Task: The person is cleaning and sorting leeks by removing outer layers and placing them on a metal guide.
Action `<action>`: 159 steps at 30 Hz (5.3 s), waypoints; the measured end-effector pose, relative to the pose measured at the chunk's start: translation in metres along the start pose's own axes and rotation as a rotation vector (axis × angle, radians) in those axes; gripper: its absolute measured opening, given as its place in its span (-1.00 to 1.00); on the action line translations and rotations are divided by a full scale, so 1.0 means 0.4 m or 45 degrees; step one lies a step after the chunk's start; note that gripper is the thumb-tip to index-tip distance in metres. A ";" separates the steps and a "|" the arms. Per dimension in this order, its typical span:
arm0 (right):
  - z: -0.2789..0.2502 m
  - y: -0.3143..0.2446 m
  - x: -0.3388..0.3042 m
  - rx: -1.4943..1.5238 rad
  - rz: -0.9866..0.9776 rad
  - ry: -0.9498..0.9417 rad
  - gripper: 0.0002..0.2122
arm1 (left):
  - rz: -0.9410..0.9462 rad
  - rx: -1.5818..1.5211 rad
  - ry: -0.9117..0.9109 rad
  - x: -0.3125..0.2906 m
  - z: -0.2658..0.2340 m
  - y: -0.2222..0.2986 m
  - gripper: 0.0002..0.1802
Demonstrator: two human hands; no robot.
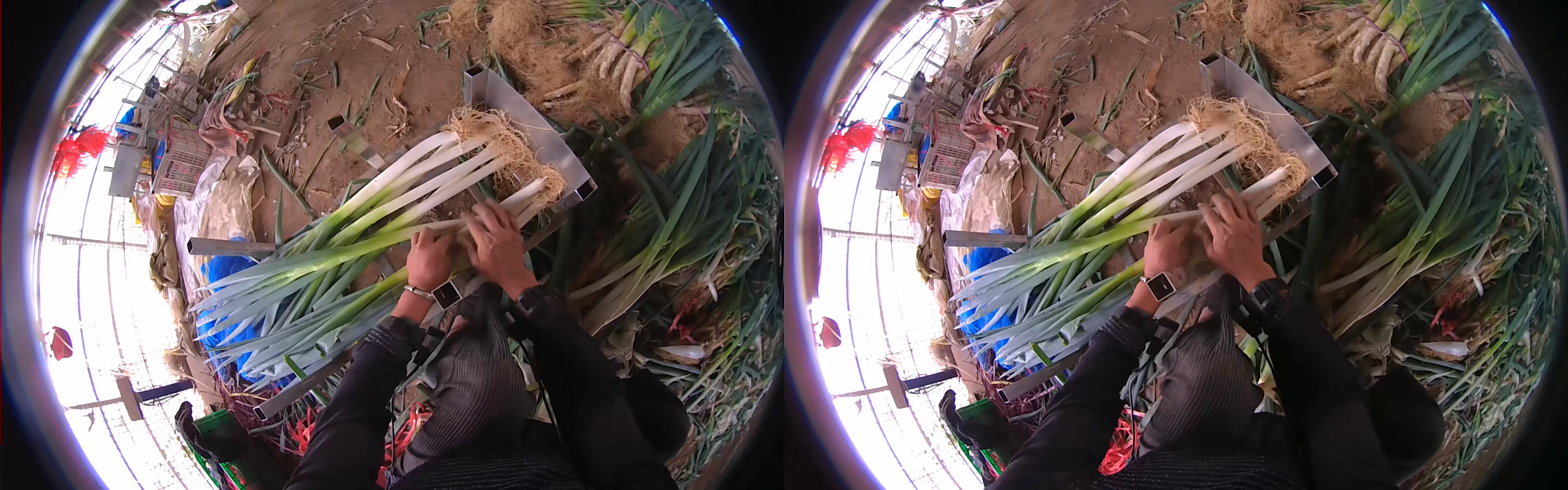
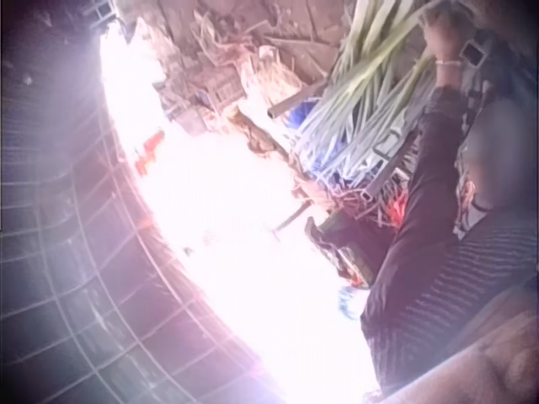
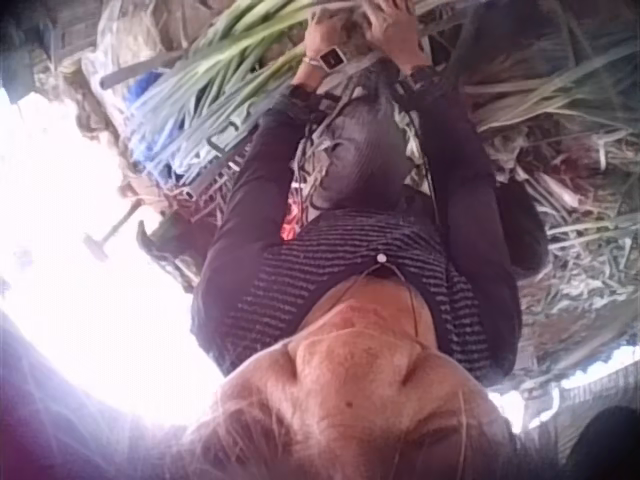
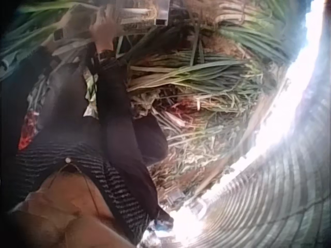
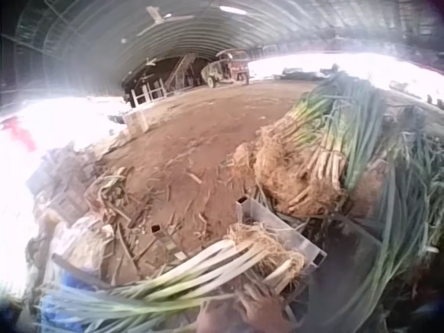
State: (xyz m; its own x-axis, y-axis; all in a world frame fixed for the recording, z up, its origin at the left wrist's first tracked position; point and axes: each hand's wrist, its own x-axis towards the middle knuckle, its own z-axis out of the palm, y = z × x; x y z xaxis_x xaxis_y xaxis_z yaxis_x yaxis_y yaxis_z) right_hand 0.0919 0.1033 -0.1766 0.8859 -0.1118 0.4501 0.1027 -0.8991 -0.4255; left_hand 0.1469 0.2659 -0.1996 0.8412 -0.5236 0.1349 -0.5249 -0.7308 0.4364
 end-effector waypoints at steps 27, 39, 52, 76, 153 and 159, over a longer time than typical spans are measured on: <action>0.002 0.011 -0.019 0.087 -0.054 0.066 -0.74 | -0.042 0.625 0.101 0.077 -0.260 -0.097 -0.70; 0.025 0.014 -0.020 0.048 -0.053 0.130 -0.81 | 0.199 0.191 0.120 0.111 -0.229 0.088 -0.66; 0.019 0.015 -0.033 0.094 -0.011 0.025 -0.67 | -0.041 0.148 -0.206 0.038 -0.121 -0.037 -0.61; 0.039 0.035 0.068 -0.035 -0.084 -0.216 -0.71 | -0.034 0.093 -0.150 0.037 -0.075 -0.009 -0.52; -0.008 -0.103 0.019 2.330 1.375 -0.372 -0.51 | -0.493 -1.200 -1.012 0.074 -0.304 -0.114 -0.60; 0.012 -0.098 0.003 2.156 1.394 -0.357 -0.65 | -0.475 -1.138 -0.922 0.082 -0.308 -0.111 -0.61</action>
State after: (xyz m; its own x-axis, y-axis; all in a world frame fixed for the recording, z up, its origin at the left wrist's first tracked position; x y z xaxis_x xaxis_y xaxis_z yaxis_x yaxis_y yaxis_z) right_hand 0.0912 0.1405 -0.1631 0.8717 -0.0187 -0.4897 -0.3280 0.7201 -0.6114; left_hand 0.2139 0.3351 -0.1051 0.5041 -0.6780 -0.5350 0.2502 -0.4782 0.8419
